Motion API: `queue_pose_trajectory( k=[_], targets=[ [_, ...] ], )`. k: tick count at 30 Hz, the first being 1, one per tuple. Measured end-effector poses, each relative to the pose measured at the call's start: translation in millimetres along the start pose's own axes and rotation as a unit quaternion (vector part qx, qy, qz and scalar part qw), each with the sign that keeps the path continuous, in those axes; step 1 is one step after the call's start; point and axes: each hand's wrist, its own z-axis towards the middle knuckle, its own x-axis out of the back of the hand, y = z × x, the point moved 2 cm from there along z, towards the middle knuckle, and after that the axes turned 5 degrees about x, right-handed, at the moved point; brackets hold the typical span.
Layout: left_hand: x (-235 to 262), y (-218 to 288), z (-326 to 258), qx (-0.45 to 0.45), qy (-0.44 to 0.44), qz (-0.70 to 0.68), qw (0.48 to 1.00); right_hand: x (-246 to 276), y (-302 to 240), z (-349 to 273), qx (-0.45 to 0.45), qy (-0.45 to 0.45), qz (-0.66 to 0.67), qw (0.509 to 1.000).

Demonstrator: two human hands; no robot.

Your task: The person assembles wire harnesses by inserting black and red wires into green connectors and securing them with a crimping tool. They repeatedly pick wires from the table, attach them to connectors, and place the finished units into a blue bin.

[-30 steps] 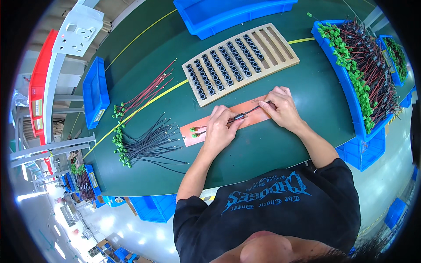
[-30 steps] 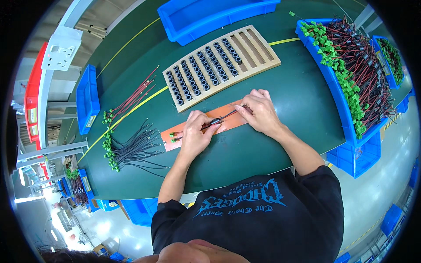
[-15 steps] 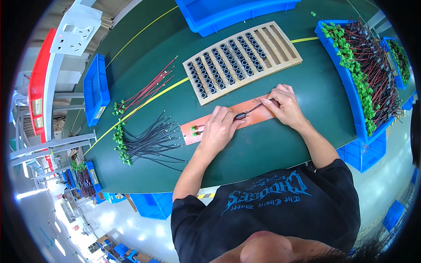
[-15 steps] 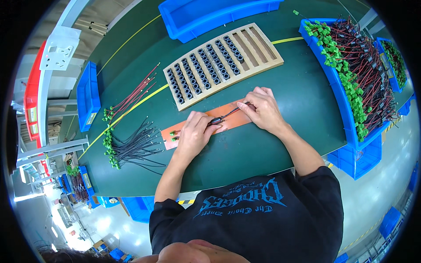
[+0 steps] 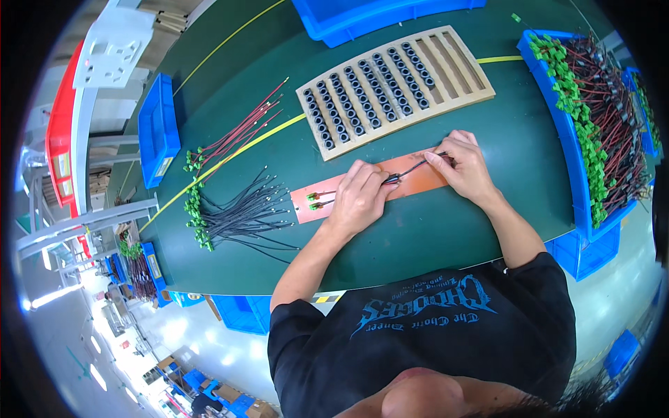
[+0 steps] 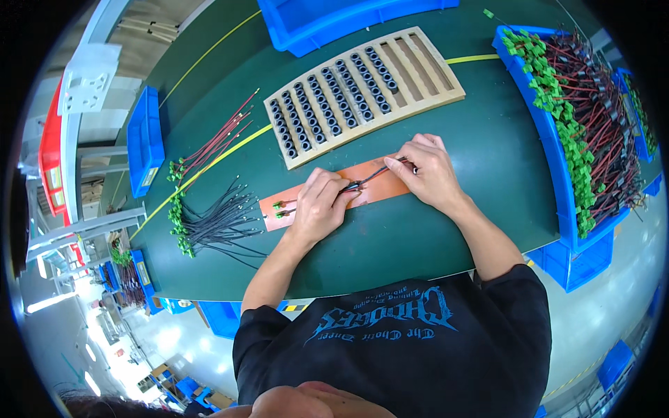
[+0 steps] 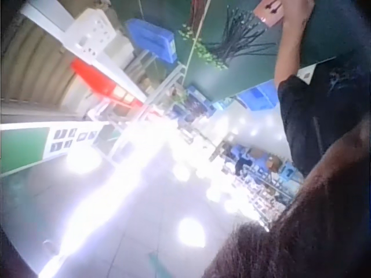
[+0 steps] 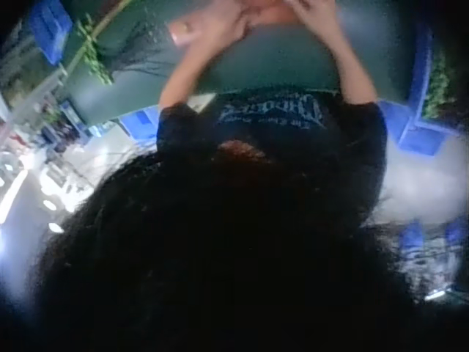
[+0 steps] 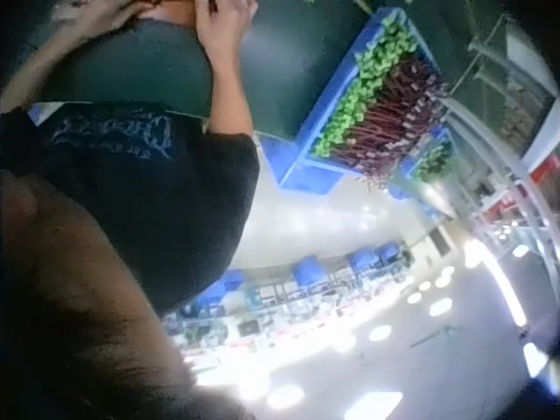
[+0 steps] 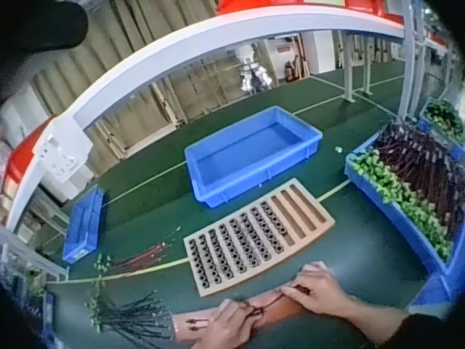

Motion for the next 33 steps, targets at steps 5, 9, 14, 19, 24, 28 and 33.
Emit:
queue_pose_trajectory(
  k=[5, 9, 14, 19, 24, 28, 33],
  targets=[
    [26, 4, 5, 0.057, -0.076, -0.019, 0.995, -2, 1, 1, 0.000, -0.006, -0.014, 1.000],
    [33, -7, -17, 0.095, -0.051, -0.005, 0.994, 0, -4, 3, -0.005, -0.017, -0.019, 1.000],
    [31, 2, -12, 0.076, -0.030, -0.008, 0.997, 0, -2, 3, -0.006, -0.023, -0.025, 0.999],
    [14, 5, -5, -0.017, -0.068, 0.103, 0.992, 0, -1, 1, -0.014, -0.022, -0.021, 0.999],
    [11, 2, -6, -0.026, -0.047, 0.074, 0.996, -1, 2, 2, -0.015, -0.025, 0.005, 1.000],
    [23, 8, 29, 0.019, -0.099, -0.057, 0.993, 4, 5, 2, -0.024, -0.017, 0.030, 0.999],
    [-11, 14, 82, 0.047, -0.247, -0.126, 0.960, 3, 3, 3, -0.002, -0.010, 0.042, 0.999]
  ],
)
